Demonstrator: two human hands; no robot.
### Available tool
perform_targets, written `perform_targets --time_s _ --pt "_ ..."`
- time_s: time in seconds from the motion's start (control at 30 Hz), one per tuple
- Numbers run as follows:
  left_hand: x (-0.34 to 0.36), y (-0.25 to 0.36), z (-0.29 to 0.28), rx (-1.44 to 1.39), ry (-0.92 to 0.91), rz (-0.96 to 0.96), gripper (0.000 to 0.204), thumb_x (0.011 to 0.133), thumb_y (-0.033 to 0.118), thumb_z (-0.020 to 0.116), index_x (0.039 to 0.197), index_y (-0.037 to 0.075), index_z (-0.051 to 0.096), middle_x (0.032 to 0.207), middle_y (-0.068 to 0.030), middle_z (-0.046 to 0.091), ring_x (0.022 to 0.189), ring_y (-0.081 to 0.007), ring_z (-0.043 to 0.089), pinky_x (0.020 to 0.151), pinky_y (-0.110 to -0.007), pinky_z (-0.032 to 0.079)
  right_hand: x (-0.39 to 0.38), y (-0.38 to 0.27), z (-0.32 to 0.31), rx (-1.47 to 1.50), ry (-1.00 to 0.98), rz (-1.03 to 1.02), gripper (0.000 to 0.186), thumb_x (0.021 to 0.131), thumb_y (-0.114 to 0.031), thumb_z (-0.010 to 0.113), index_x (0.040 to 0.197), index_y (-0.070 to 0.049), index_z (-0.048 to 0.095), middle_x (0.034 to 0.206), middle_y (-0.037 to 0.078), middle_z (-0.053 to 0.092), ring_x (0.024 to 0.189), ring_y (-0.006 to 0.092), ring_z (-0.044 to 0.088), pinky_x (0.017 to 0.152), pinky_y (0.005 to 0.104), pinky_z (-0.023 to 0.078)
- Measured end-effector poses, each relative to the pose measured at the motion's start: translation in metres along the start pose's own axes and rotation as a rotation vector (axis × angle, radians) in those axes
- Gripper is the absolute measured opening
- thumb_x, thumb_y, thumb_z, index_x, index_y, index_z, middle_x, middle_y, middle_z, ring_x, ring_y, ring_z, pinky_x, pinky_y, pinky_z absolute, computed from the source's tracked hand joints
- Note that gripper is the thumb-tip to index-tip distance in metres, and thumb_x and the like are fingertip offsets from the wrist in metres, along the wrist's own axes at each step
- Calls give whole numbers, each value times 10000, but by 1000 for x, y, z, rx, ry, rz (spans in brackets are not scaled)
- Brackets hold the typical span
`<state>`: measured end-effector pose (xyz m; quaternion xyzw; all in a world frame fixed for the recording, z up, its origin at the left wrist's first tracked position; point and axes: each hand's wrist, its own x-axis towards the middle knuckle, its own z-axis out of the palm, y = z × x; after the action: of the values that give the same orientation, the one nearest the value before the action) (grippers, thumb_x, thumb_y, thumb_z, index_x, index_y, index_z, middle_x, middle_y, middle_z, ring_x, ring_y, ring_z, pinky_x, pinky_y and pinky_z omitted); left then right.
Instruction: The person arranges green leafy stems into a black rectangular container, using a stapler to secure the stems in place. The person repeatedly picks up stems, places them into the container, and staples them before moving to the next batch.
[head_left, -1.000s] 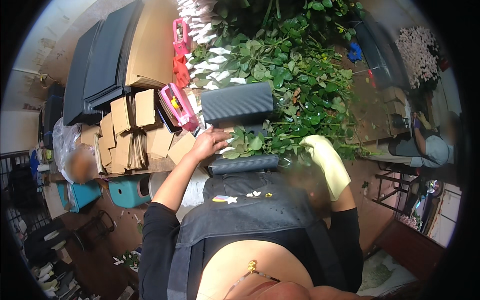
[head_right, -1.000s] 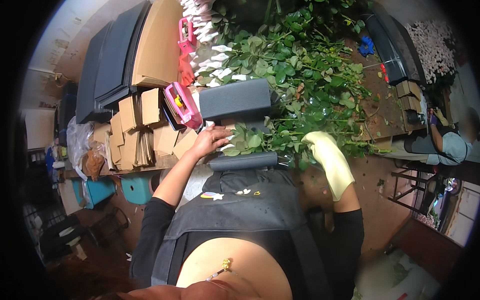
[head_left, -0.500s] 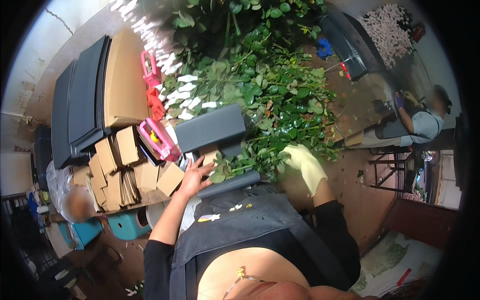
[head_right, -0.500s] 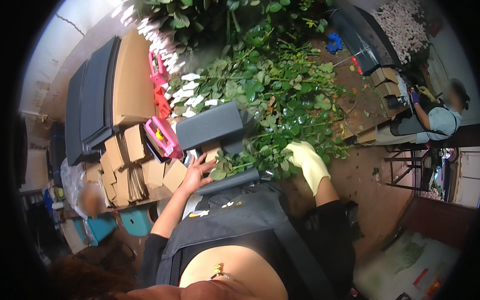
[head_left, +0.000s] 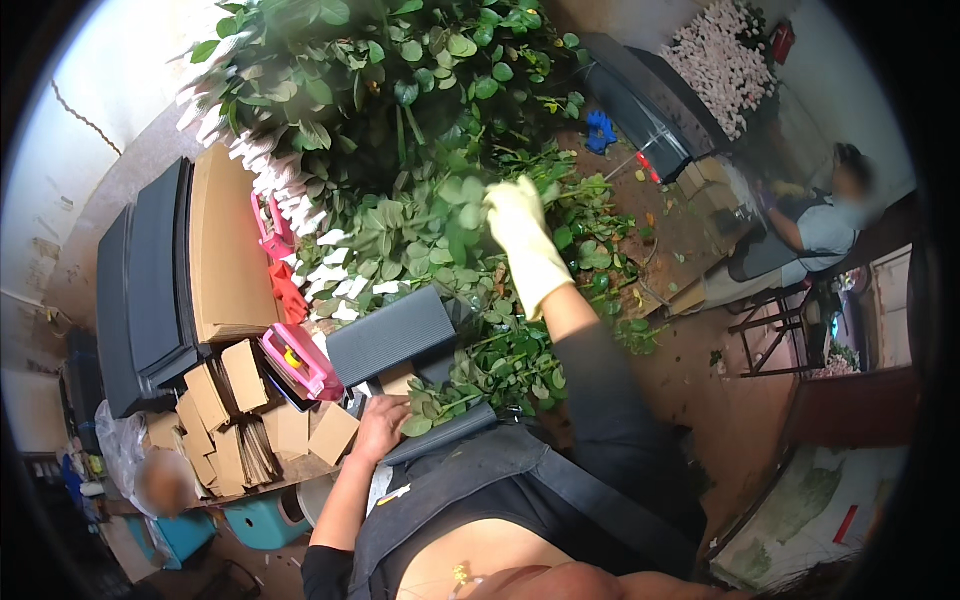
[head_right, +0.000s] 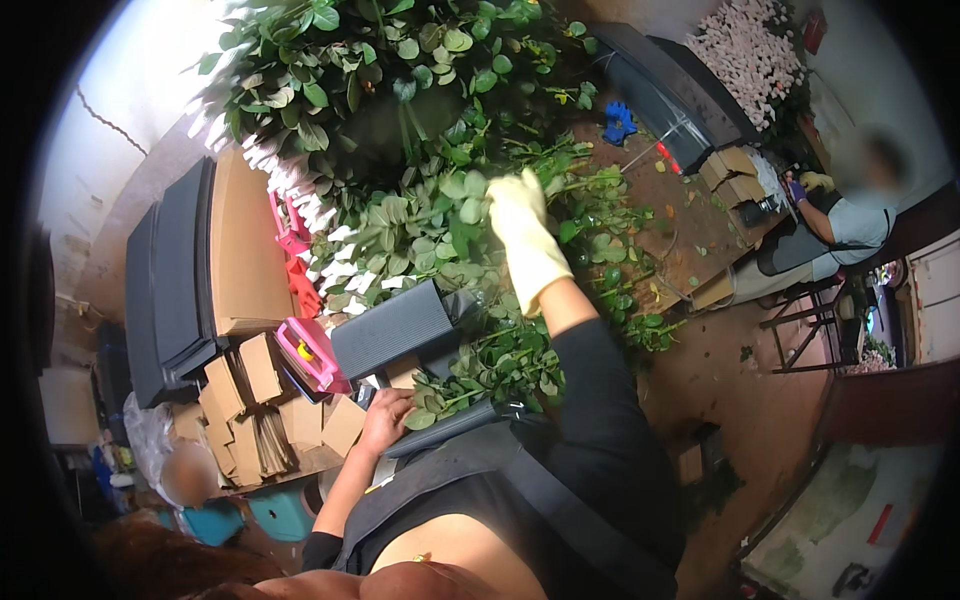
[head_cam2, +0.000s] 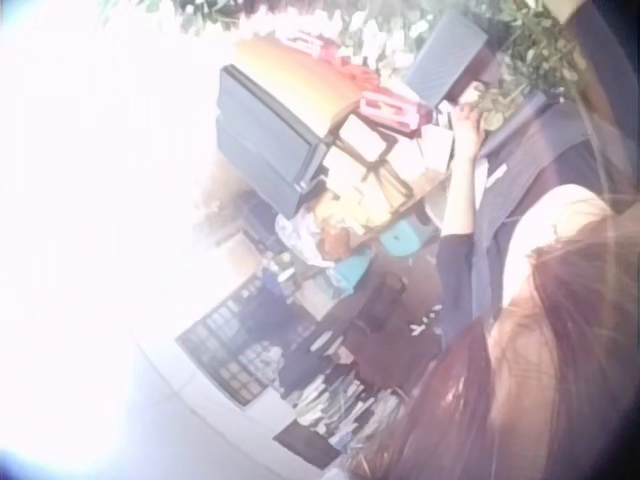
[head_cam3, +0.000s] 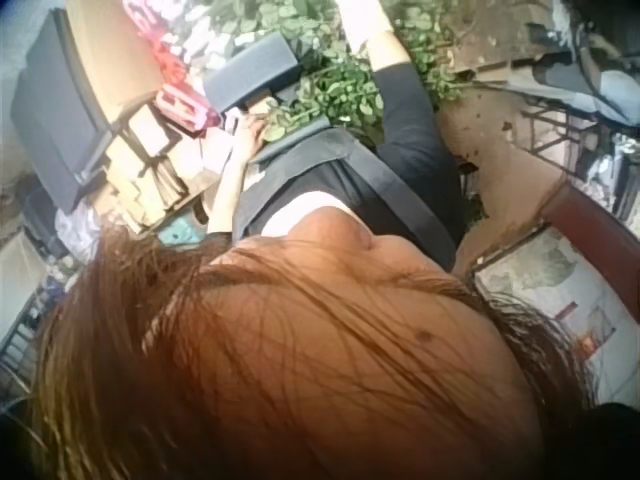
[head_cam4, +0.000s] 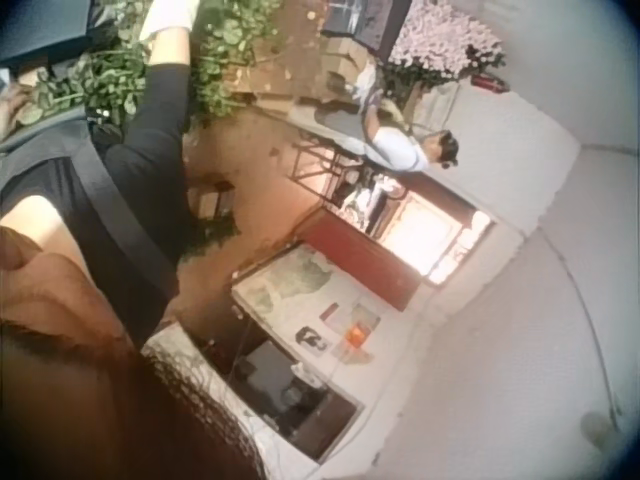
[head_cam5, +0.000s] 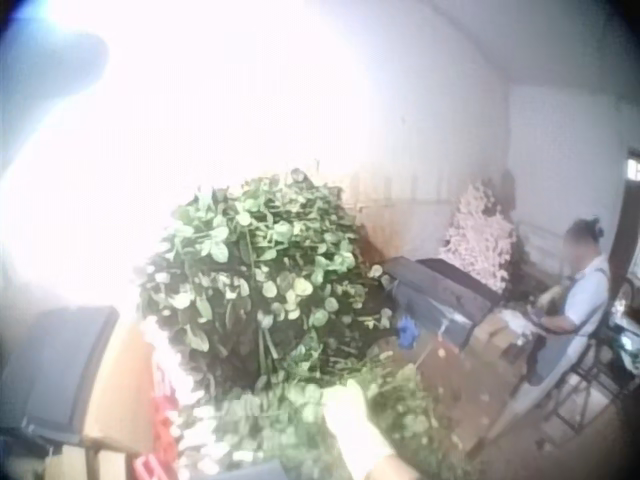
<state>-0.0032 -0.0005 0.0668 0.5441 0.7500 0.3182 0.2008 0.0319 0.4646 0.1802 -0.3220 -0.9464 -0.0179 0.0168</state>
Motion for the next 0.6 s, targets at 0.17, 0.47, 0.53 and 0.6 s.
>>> perform_targets --time_s 0.17,0.47,0.53,0.6 --pt "4 5 2 -158 5 -97 145 851 54 778 990 27 748 1004 -111 637 963 -305 636 839 -383 525 -54 64 -33 361 423 -194 233 859 -14 640 1070 -23 739 1125 181 737 1103 334 676 1028 414 511" --pt "3 -10 17 -690 137 -279 698 829 -10 813 1441 63 485 1222 -71 607 1033 -169 613 902 -300 536 -193 67 2 421 -323 -357 242 848 -52 654 1041 -119 784 944 138 753 794 322 702 716 409 558" --pt "-4 -19 22 -724 120 -388 778 798 -42 828 1469 102 462 1233 -47 583 962 -121 589 880 -278 539 -196 55 11 243 -651 7 253 868 -114 671 1073 -197 794 948 133 742 766 320 683 696 390 548" --pt "-8 -31 26 -497 86 -239 829 753 -27 862 1470 121 474 1233 -72 601 950 -159 609 881 -307 558 -204 57 17 394 -697 194 242 866 -112 671 1065 -182 790 970 137 743 762 328 673 696 392 546"
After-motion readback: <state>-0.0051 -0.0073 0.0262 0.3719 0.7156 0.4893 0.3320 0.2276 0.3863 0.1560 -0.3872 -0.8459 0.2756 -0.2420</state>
